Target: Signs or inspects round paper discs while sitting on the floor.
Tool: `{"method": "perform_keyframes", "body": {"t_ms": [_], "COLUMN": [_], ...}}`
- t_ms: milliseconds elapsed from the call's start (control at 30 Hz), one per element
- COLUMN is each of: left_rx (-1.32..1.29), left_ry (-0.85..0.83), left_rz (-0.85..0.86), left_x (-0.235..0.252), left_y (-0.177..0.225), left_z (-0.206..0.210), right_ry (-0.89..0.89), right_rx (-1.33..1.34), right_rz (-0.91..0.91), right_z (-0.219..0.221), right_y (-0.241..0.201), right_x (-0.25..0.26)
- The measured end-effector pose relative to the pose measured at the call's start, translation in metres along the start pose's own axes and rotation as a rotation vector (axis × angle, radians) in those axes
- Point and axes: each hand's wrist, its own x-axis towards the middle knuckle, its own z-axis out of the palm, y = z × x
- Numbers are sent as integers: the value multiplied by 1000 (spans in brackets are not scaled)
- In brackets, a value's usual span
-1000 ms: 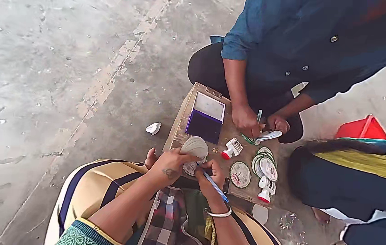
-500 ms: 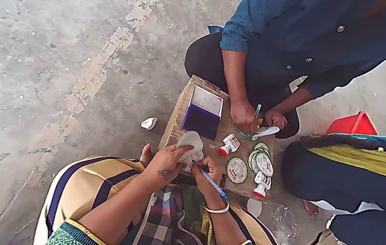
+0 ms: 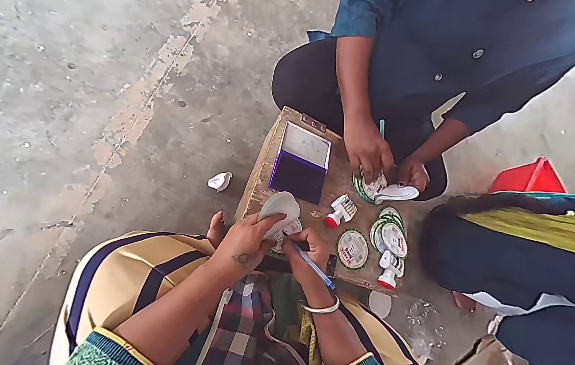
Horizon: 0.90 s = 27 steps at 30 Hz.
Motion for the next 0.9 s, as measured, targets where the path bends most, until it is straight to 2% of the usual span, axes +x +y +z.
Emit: {"method": "perform_keyframes", "body": {"t_ms": [100,533,667,900], "left_rx": [-7,22,41,37], "left_ry": [-30,22,58,47], "left_rz": [-44,-1,52,21], "left_x": [1,-1,0,-1], "left_y": [2,-2,-7,-4], "left_z": [-2,3,5,4], "right_ry": [16,-7,78,-36], "right_rx": [24,95,104,51], "right_rz": [-15,28,-141,-78], "right_z": [0,3,-2,-3], "right_y": [2,-2,-2,7], "right_x": [1,1,5,12]}}
